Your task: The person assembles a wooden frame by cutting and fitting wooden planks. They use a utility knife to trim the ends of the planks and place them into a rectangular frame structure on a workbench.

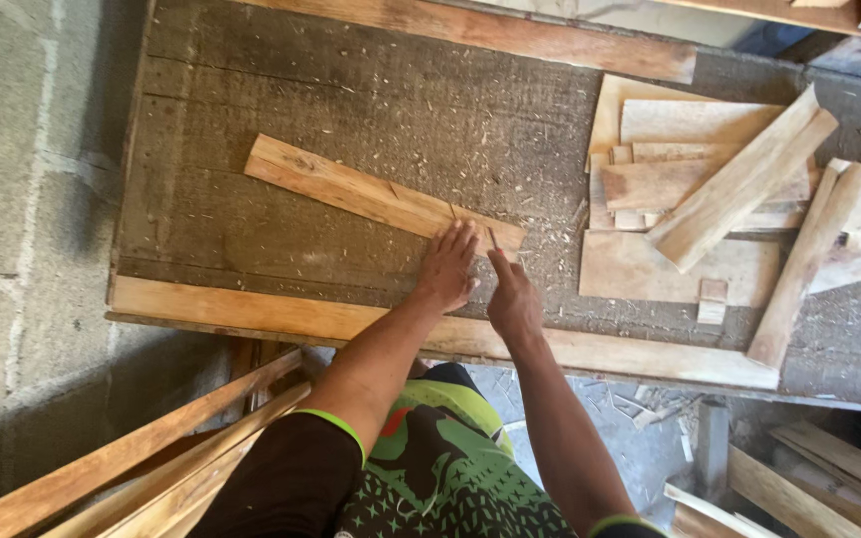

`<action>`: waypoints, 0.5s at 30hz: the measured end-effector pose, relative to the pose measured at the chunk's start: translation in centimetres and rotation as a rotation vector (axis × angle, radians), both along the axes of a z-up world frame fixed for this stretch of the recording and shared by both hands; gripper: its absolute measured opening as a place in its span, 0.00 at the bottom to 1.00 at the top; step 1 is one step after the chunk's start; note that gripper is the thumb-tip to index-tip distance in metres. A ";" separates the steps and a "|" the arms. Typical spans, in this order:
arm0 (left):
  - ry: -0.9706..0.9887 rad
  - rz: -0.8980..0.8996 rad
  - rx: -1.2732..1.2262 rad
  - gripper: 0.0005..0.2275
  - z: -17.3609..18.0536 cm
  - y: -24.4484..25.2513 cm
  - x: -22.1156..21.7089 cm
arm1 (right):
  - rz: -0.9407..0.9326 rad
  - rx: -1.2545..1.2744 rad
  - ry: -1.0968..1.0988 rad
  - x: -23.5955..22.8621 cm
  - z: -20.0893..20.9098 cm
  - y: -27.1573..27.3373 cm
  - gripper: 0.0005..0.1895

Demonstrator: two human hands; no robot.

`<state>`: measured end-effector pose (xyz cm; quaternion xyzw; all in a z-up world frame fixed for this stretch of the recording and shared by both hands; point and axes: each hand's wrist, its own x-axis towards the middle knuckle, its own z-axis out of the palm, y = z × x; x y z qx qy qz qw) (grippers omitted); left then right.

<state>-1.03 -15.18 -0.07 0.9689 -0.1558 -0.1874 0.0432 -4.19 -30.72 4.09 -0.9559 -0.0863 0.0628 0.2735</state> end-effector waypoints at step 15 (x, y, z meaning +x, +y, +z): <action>0.036 -0.049 0.069 0.39 0.0 0.3 0.1 | -0.274 -0.169 0.010 4.6 -5.8 -0.4 0.10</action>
